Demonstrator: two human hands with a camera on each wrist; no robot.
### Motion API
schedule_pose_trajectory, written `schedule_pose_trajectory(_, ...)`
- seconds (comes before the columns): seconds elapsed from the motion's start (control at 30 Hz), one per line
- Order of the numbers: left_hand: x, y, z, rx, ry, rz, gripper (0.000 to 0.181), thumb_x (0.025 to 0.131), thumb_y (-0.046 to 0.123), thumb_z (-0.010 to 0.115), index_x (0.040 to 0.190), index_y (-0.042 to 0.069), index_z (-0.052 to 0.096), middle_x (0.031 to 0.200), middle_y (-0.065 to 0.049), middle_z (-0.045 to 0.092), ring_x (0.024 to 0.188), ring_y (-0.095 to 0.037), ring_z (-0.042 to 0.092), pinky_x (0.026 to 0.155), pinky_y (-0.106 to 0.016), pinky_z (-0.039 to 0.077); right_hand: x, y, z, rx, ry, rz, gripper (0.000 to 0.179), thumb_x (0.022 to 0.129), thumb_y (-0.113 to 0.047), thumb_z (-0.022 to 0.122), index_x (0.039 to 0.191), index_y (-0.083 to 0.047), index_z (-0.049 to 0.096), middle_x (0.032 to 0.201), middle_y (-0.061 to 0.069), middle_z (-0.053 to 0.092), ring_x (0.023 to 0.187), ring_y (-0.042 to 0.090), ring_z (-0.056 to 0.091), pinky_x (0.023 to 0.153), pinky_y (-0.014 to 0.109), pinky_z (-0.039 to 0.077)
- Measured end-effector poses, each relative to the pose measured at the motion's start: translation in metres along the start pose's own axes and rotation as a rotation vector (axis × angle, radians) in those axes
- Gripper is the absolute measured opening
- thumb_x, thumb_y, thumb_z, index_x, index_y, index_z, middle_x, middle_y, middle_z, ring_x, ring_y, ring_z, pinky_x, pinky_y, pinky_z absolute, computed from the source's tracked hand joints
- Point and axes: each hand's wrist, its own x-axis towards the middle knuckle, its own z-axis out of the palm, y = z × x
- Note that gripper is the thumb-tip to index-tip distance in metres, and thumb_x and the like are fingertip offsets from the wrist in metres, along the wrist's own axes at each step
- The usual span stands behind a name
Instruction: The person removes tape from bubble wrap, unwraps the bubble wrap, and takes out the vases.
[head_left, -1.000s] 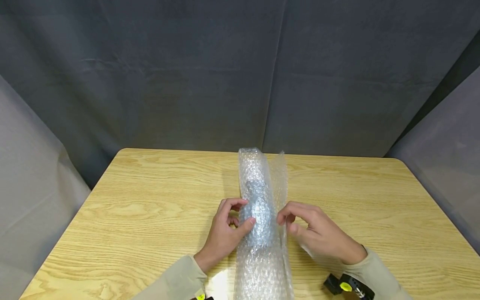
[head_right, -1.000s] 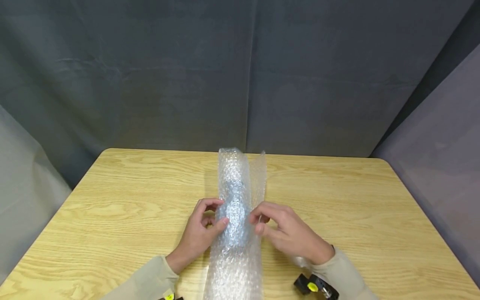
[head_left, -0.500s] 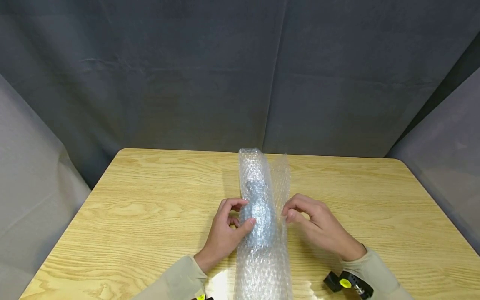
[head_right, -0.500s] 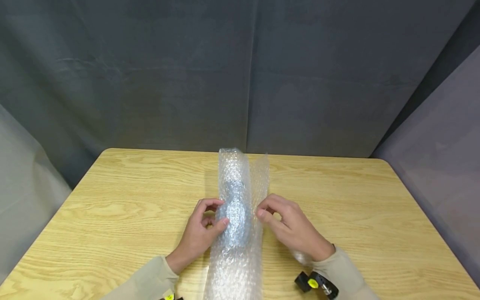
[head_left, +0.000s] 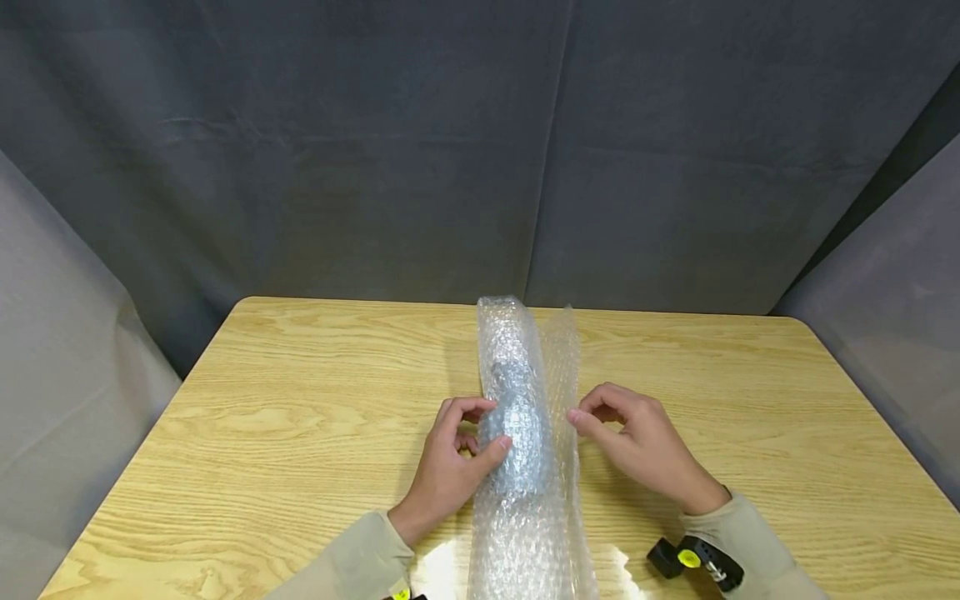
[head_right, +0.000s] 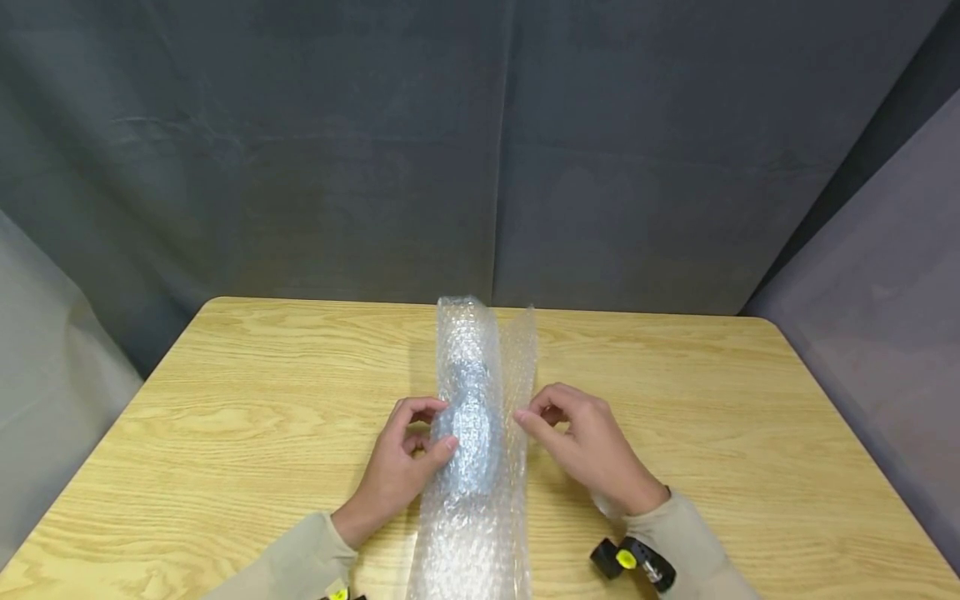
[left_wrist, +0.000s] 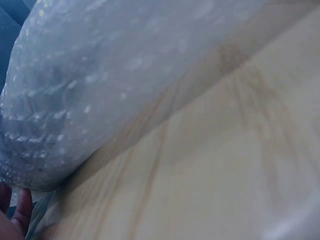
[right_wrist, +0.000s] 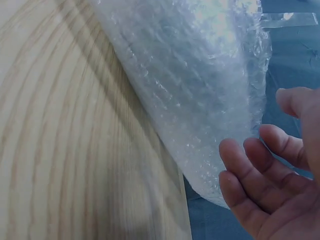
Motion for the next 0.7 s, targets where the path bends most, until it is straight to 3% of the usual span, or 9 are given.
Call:
schedule_pose_trajectory(0.3,0.000,0.000,0.000,0.000,0.000,0.001,0.042,0.093,0.023,0.075,0.132,0.021,0.059,0.131,-0.001,0.055,0.108,-0.017,0.049,0.076,-0.020,0.051,0.001,0.004,-0.001,0.039,-0.016,0.135,0.017,0.098,-0.035,0.072,0.086,-0.024,0.067,0.076,-0.008,0.068,0.069,0.004,0.062,0.063,0.022,0.049)
schedule_pose_trajectory(0.7,-0.001,0.001,-0.001,-0.009,0.000,0.000,0.042,0.093,0.023,0.075,0.132,0.021,0.059,0.130,-0.002,0.055,0.108,-0.017,0.049,0.076,-0.020,0.051,0.002,0.014,-0.003,0.018,-0.074,0.220,0.026,0.097,-0.046,0.070,0.084,-0.024,0.065,0.067,-0.005,0.059,0.057,0.007,0.048,0.055,0.024,0.042)
